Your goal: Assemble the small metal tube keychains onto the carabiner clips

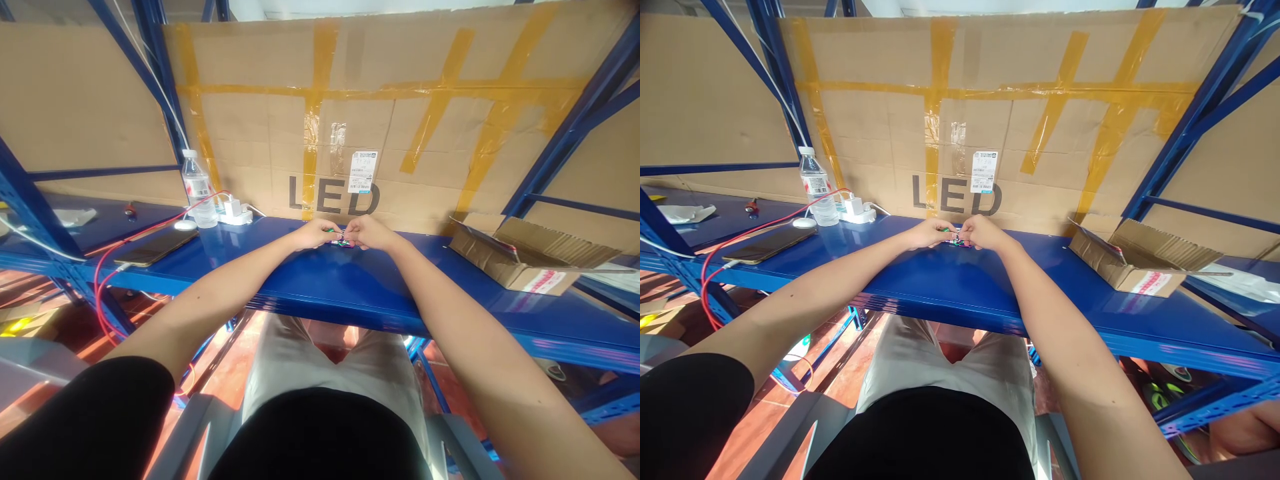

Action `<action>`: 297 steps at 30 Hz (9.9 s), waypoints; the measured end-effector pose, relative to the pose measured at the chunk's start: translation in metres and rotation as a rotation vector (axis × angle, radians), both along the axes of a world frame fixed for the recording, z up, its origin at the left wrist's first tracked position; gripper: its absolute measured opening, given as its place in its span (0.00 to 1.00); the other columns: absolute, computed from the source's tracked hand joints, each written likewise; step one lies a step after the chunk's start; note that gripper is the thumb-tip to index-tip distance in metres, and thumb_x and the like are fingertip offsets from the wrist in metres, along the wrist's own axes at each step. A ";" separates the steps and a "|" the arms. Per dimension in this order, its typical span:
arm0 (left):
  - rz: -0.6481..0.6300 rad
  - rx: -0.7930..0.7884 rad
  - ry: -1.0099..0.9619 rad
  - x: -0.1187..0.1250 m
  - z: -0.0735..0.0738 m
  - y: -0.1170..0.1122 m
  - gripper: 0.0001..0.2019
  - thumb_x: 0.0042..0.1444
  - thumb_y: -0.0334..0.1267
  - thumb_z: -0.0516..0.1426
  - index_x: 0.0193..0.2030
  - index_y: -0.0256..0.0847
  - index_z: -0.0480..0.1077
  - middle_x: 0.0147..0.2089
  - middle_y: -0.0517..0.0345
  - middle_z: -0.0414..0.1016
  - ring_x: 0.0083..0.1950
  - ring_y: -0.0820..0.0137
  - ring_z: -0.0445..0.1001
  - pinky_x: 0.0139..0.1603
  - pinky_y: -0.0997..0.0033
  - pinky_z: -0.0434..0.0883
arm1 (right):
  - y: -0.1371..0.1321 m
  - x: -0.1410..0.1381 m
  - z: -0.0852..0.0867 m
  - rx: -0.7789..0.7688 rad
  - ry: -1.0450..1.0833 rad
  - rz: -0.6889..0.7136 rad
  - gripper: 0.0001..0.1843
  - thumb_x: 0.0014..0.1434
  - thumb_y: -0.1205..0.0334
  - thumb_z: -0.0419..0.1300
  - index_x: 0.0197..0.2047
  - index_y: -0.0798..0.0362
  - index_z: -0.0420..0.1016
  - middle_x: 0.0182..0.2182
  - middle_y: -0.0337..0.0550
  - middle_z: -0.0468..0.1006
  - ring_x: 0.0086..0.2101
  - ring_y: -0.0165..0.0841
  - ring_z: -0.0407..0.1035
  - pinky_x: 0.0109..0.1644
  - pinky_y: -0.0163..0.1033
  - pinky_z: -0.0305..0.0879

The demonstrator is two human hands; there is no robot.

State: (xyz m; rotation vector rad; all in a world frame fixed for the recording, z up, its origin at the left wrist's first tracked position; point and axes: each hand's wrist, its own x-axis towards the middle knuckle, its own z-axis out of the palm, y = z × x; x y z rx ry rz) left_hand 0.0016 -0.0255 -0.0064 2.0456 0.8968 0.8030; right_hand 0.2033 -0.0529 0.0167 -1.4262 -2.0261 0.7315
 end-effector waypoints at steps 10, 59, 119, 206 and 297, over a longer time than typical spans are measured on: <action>0.038 -0.045 -0.038 0.000 -0.003 0.007 0.12 0.60 0.40 0.65 0.48 0.36 0.79 0.24 0.63 0.68 0.18 0.80 0.56 0.18 0.75 0.50 | 0.009 0.019 0.000 -0.170 -0.275 0.030 0.06 0.62 0.69 0.64 0.32 0.56 0.74 0.25 0.42 0.77 0.21 0.27 0.66 0.23 0.33 0.62; 0.036 -0.081 -0.119 0.007 -0.011 0.007 0.09 0.61 0.39 0.64 0.43 0.35 0.78 0.21 0.65 0.64 0.18 0.79 0.56 0.19 0.75 0.51 | 0.008 0.004 -0.005 0.104 0.076 0.089 0.02 0.58 0.69 0.66 0.35 0.56 0.76 0.28 0.39 0.78 0.27 0.28 0.69 0.29 0.32 0.65; -0.012 0.484 0.711 -0.014 0.015 0.001 0.11 0.55 0.32 0.56 0.42 0.45 0.79 0.43 0.58 0.82 0.40 0.65 0.74 0.37 0.70 0.65 | 0.004 0.033 0.009 0.106 -0.253 -0.069 0.04 0.59 0.63 0.64 0.33 0.55 0.78 0.26 0.40 0.77 0.26 0.30 0.70 0.30 0.34 0.63; 0.017 0.431 0.604 -0.022 0.012 0.016 0.18 0.58 0.34 0.56 0.52 0.40 0.81 0.46 0.54 0.84 0.40 0.68 0.78 0.41 0.72 0.71 | -0.002 -0.012 -0.012 0.250 -0.496 0.145 0.23 0.62 0.73 0.58 0.55 0.44 0.85 0.53 0.39 0.84 0.48 0.40 0.77 0.48 0.35 0.69; 0.015 0.440 0.504 -0.026 -0.002 0.038 0.12 0.53 0.37 0.61 0.43 0.40 0.81 0.40 0.54 0.81 0.37 0.66 0.75 0.38 0.71 0.68 | 0.017 -0.008 -0.024 0.236 -0.511 -0.080 0.07 0.62 0.70 0.63 0.38 0.55 0.84 0.40 0.50 0.85 0.36 0.37 0.76 0.36 0.35 0.64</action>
